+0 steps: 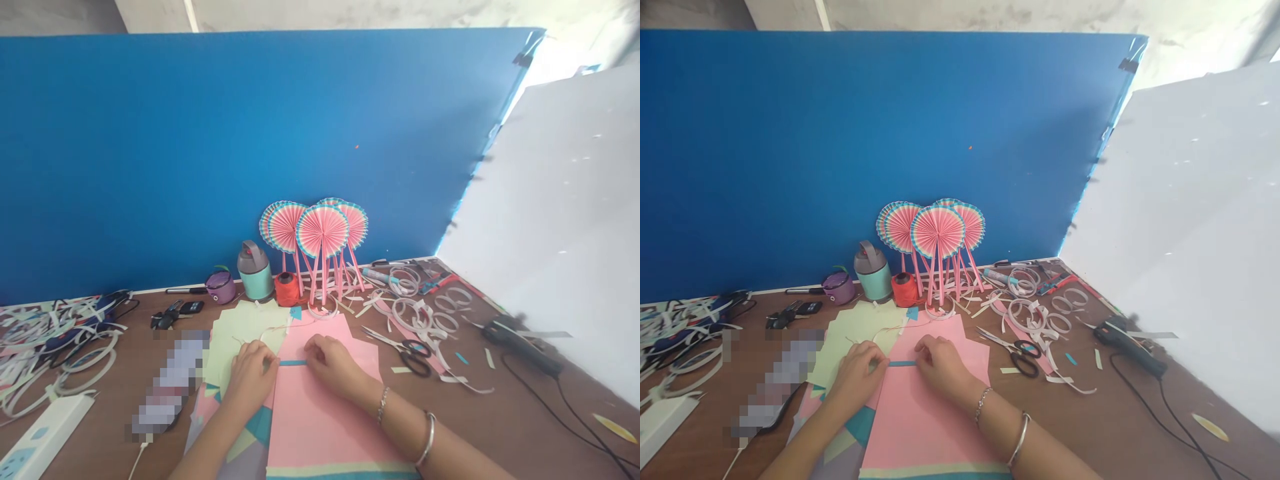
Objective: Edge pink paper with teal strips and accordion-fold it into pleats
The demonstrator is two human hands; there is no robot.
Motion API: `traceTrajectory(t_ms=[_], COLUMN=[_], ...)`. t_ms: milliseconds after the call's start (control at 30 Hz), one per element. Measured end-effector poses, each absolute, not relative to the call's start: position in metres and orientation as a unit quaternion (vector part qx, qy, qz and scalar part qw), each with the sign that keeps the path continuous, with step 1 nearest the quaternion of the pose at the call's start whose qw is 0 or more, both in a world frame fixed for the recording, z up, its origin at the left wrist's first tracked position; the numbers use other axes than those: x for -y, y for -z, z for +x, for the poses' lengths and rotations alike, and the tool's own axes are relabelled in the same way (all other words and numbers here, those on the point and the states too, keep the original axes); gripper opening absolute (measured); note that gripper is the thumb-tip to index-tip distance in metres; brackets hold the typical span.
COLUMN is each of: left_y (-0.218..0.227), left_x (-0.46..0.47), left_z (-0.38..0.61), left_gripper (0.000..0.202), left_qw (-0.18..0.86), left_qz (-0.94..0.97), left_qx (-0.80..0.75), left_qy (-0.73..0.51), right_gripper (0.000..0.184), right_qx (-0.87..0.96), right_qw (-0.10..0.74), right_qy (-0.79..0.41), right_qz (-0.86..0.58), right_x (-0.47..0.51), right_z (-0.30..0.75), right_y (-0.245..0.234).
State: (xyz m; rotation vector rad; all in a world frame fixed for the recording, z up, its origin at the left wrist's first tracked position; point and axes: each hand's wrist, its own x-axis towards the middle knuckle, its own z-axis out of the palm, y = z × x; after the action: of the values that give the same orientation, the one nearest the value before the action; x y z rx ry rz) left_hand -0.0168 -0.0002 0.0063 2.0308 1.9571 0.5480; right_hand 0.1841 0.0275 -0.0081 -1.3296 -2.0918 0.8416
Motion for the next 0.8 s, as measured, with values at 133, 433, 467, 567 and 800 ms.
traceTrajectory(t_ms=[133, 433, 467, 567, 800], left_y=[-0.0074, -0.0096, -0.0096, -0.0097, -0.0097], left_x=[-0.0006, 0.0005, 0.0005, 0.0002, -0.0011], left_z=[-0.0154, -0.0149, -0.0148, -0.0142, -0.0127], left_gripper=[0.018, 0.020, 0.020, 0.020, 0.019], left_qw=[0.131, 0.128, 0.127, 0.125, 0.122], left_qz=[0.700, 0.700, 0.700, 0.698, 0.695], left_qx=[-0.677, -0.679, -0.679, -0.682, -0.686], left_qy=[-0.187, -0.182, -0.182, -0.180, -0.174], right_gripper=[0.019, 0.017, 0.016, 0.015, 0.016], right_qx=[0.769, 0.760, 0.761, 0.761, 0.759], right_qw=[0.254, 0.258, 0.259, 0.262, 0.266], right_qy=[-0.322, -0.347, -0.348, -0.350, -0.355], right_qz=[-0.491, -0.484, -0.482, -0.479, -0.476], right_x=[-0.0288, -0.0286, -0.0286, -0.0289, -0.0290], right_z=[0.1844, 0.1856, 0.1857, 0.1857, 0.1855], right_y=[0.0073, 0.0021, 0.0018, 0.0019, 0.0035])
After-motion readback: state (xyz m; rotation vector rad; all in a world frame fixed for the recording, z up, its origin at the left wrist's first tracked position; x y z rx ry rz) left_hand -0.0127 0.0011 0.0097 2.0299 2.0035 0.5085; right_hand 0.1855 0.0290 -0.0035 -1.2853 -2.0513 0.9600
